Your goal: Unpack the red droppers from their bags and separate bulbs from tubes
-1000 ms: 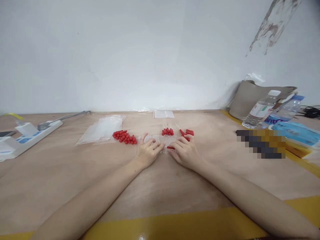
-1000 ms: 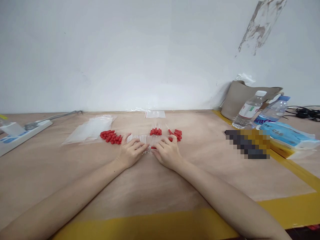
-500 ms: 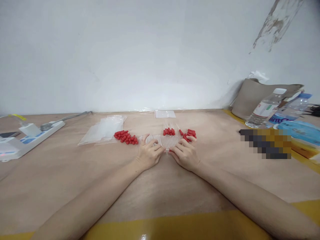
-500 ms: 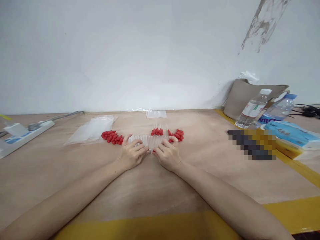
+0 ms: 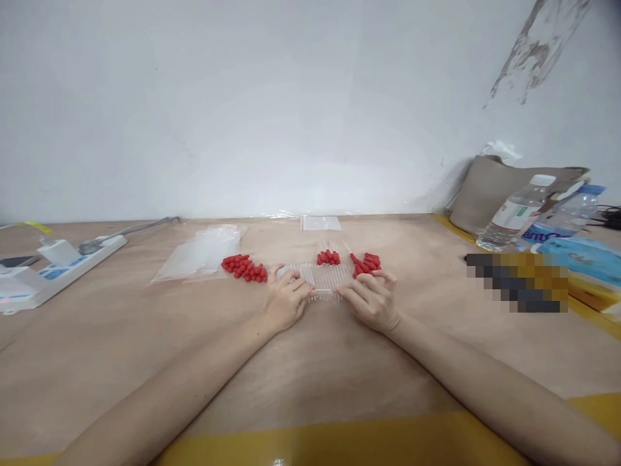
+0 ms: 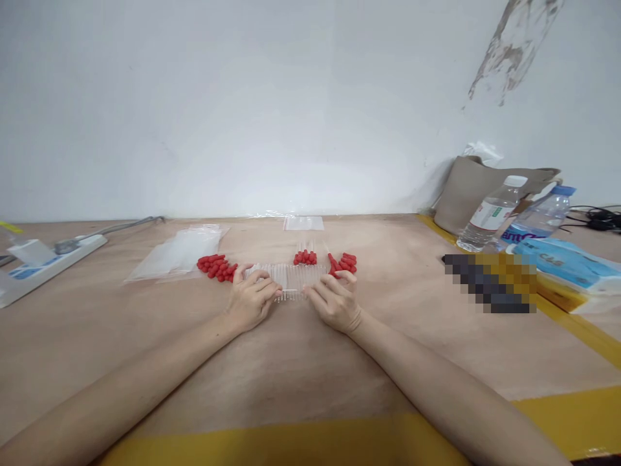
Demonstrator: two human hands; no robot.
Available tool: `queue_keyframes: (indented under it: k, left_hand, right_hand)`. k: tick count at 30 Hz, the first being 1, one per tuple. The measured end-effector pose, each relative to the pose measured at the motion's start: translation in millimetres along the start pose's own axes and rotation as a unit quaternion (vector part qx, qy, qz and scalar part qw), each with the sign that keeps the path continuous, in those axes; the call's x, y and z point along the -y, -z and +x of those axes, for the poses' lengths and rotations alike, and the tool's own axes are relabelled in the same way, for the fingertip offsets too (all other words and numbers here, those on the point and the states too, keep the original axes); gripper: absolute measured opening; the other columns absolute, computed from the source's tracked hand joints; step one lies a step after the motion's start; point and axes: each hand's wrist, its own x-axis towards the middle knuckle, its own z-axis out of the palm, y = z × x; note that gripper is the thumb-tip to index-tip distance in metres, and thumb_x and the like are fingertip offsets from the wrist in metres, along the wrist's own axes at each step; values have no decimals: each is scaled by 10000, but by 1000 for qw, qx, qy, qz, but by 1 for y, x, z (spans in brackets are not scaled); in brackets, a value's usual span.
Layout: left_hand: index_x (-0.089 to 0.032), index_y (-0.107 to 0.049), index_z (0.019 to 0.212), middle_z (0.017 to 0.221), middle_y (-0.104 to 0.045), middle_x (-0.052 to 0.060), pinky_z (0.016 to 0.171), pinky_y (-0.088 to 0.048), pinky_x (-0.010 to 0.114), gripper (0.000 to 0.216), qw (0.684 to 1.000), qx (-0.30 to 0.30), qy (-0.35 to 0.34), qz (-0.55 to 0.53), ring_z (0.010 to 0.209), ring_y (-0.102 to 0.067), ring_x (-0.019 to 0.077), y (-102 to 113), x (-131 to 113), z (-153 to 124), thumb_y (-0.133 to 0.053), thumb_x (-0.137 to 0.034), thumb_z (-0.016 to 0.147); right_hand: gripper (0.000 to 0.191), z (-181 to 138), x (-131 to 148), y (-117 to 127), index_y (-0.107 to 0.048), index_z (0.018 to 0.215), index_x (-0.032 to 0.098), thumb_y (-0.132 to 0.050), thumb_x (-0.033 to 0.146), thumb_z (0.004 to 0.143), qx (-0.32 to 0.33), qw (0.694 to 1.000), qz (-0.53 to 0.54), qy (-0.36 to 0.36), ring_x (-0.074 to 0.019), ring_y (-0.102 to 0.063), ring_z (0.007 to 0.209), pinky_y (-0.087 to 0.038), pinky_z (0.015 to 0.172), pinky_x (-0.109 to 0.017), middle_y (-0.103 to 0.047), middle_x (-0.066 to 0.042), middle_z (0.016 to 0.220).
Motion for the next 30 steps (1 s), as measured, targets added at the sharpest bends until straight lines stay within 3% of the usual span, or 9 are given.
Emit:
queue_keyframes:
  k: [3, 5, 9, 11, 15, 21, 30]
  left_hand:
    - [-188, -607, 774, 683, -611, 23, 739, -375, 348, 228, 999, 2, 36, -8, 696, -517, 158, -1, 8, -2, -408, -244, 871]
    - [-177, -607, 881, 728, -583, 40, 628, -395, 280, 237, 998, 14, 59, -26, 670, -502, 146, -2, 12, -2, -374, -224, 877]
    - [-150, -486, 1153, 852, -499, 67, 584, -418, 245, 367, 996, 14, 75, -40, 698, -480, 141, -8, 16, 3, -316, -118, 829]
    - [-148, -440, 1196, 857, -476, 64, 595, -429, 253, 414, 997, 9, 66, -42, 711, -470, 148, -11, 15, 9, -319, -93, 805]
    - [-151, -497, 1077, 836, -498, 57, 670, -444, 278, 334, 996, 18, 58, -62, 760, -481, 166, -15, 6, 20, -347, -63, 792]
    - [-161, -532, 792, 792, -535, 54, 706, -459, 298, 195, 993, 52, 21, -105, 765, -498, 176, -24, -14, 24, -385, -38, 757]
    - [-149, -588, 781, 770, -537, 53, 686, -467, 286, 191, 991, 76, 29, -109, 726, -516, 162, -26, -12, 14, -453, -263, 854]
  right_hand:
    - [142, 4, -13, 1, -628, 731, 241, -525, 291, 815, 17, 993, 46, -105, -127, -549, 698, -293, 751, -313, -649, 5, 689]
    - [191, 11, -29, 0, -641, 784, 216, -494, 332, 823, 38, 972, 117, -198, -140, -559, 722, -349, 712, -289, -650, -33, 770]
    - [223, 28, -81, -10, -654, 871, 182, -522, 332, 771, 89, 896, 201, -385, -138, -557, 722, -418, 678, -258, -636, -54, 874]
    - [234, 33, -109, -17, -651, 910, 181, -541, 301, 742, 140, 835, 224, -483, -133, -556, 742, -425, 685, -248, -647, -48, 919]
    - [234, 30, -140, -33, -649, 876, 138, -578, 249, 683, 178, 797, 239, -525, -128, -567, 692, -430, 606, -229, -659, -67, 858]
    - [188, 11, -140, -50, -656, 750, 141, -636, 279, 625, 212, 783, 252, -528, -107, -548, 608, -410, 552, -205, -656, -36, 723]
    - [191, 0, -143, -57, -678, 744, 139, -648, 297, 641, 242, 767, 275, -527, -117, -559, 566, -428, 541, -220, -668, -46, 680]
